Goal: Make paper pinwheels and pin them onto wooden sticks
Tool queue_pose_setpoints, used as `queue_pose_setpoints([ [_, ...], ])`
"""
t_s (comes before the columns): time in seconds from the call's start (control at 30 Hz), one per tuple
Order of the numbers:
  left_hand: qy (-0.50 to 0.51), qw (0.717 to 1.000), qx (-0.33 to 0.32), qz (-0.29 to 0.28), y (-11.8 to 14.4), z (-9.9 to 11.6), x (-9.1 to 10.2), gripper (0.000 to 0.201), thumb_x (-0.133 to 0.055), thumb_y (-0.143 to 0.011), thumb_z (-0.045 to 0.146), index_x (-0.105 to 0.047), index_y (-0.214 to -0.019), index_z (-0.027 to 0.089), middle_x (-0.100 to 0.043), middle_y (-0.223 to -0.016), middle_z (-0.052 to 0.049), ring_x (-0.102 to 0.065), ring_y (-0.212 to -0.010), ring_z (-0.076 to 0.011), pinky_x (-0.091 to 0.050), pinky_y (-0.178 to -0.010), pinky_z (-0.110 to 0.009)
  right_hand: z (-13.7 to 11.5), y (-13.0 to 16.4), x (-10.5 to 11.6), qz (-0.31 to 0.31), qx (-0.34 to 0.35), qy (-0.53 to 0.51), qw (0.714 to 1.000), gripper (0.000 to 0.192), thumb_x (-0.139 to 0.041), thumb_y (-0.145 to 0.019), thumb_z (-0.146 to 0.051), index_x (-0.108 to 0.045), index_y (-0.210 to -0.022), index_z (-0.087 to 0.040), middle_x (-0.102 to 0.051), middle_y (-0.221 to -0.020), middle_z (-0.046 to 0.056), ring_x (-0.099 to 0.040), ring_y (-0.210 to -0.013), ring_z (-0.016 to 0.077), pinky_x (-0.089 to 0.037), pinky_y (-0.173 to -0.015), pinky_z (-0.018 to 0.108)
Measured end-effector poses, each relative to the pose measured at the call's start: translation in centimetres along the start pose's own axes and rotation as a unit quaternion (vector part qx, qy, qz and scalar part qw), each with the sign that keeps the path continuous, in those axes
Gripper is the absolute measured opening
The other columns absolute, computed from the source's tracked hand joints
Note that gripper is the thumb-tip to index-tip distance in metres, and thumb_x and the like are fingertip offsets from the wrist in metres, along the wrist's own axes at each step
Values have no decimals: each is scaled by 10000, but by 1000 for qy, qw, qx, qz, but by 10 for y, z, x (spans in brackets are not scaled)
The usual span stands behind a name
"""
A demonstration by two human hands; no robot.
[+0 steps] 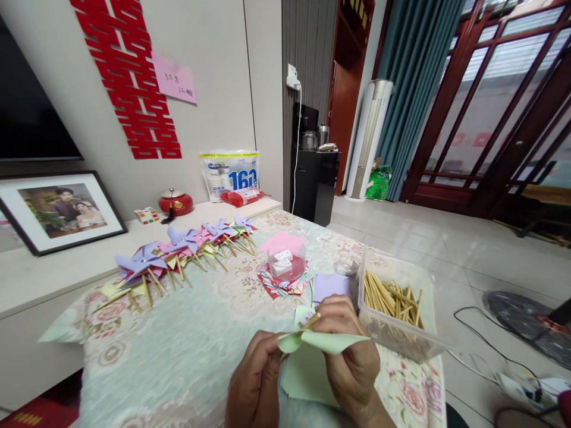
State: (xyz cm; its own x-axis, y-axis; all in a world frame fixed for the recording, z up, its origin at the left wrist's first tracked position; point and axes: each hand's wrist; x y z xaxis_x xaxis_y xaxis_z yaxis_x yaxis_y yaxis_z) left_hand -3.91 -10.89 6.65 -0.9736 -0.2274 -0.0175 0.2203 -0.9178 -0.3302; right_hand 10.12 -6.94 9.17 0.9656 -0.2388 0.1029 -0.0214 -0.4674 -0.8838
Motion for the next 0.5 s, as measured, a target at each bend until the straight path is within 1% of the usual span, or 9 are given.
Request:
queue_pose_setpoints([
  [0.23,-33,999,-11,-34,-2,-4,6,267,-586,-911,420,-758,-885,218,-630,-709,-26,-589,-668,-186,-475,-649,-252,-2,-1,0,6,7,0,1000,278,-518,-868,38,-665,-880,-198,-623,-804,39,-569,-815,200,-478,-748,377],
  [0.3,-28,999,-17,-36,-2,-4,5,258,-576,-921,406,-753,-905,219,-634,-721,-20,-596,-679,-180,-479,-657,-247,-2,-2,1,6,5,-1,1000,295,-513,-851,57,-665,-878,-195,-622,-806,38,-566,-819,198,-476,-748,375],
  [0.5,-16,1000,-11,-16,1,-5,2,231,-592,-914,389,-752,-902,223,-654,-749,-18,-612,-695,-178,-489,-676,-248,-2,-3,0,9,6,4,1000,292,-518,-853,54,-672,-882,-194,-622,-820,41,-566,-835,201,-476,-754,374],
])
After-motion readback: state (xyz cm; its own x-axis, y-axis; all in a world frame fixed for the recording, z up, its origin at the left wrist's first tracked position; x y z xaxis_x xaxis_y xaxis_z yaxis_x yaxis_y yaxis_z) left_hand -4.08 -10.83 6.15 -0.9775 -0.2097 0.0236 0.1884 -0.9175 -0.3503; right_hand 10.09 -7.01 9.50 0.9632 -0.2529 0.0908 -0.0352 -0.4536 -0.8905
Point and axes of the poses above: each hand's wrist, its own y-axis away from the middle knuckle, its own x-axis out of the back of the hand, z = x × y
